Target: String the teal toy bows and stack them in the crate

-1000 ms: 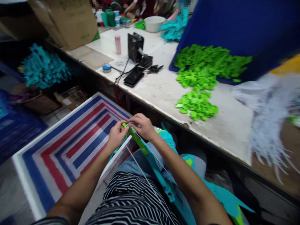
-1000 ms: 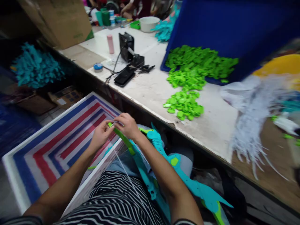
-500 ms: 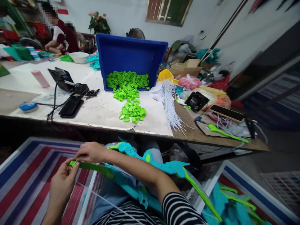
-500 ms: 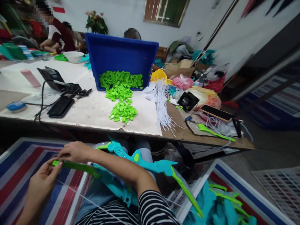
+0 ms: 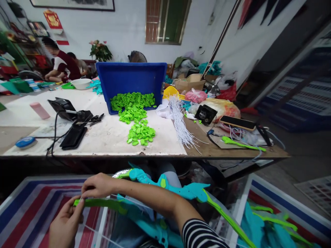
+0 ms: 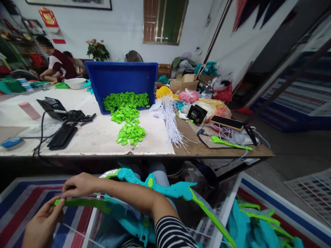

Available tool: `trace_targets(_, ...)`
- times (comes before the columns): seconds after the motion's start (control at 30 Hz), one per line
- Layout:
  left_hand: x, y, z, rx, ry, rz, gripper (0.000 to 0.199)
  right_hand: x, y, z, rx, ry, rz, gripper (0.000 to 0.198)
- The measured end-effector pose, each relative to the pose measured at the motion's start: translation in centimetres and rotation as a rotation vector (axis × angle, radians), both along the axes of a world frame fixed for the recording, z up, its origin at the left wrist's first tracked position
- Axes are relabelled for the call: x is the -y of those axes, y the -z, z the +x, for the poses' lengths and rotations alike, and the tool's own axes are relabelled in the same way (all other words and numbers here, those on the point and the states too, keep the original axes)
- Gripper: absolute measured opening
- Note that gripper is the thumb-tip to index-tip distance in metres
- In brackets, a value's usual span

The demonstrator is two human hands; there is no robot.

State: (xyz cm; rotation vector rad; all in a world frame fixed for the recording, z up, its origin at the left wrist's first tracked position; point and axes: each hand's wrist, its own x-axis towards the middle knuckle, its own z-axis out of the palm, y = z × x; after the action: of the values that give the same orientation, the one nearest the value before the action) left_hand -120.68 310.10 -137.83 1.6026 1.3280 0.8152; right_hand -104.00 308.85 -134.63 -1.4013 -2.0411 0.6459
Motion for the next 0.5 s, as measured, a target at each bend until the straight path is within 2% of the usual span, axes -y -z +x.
trace_targets(0.07,-0.3,0.1,-0.1,-0.087,0.014,0.033,0.056,0.0,0.2,0.0,0.012,0.026,-0.023,0.008)
trace_targets(0.13,-0.4,0.5,0.1,-0.049,0.009,0.115,0.049,-0.5,0.1,0.8,0.027,0.119,-0.01,0.008)
trace_targets(0.23,-0.1,1.2,0.5,0.118,0.04,0.183,0.039,-1.9,-1.3,3.5,-0.048,0.494,0.016,0.008)
trace_targets(0.3,0.0,1.1,0.8,0.124,0.099,0.169,0.035,-2.7,-2.7,5.2,-0.112,0.767,0.042,0.012)
trace_targets(0.33,-0.2,0.9,1.0,0.114,0.136,0.125,0.034,-2.8,-3.2,5.4,-0.135,0.856,0.054,0.015)
trace_targets(0.4,-0.7,0.0,1.5,0.155,0.189,-0.058,0.038,-2.3,-3.5,4.4,-0.164,0.849,0.127,0.018)
trace_targets(0.43,-1.1,-0.5,1.8,0.211,0.198,-0.168,0.041,-1.7,-3.1,3.1,-0.167,0.788,0.186,0.015)
trace_targets(0.5,-1.9,-1.8,2.3,0.339,0.15,-0.334,0.045,-0.1,-1.4,-0.3,-0.128,0.561,0.402,0.011)
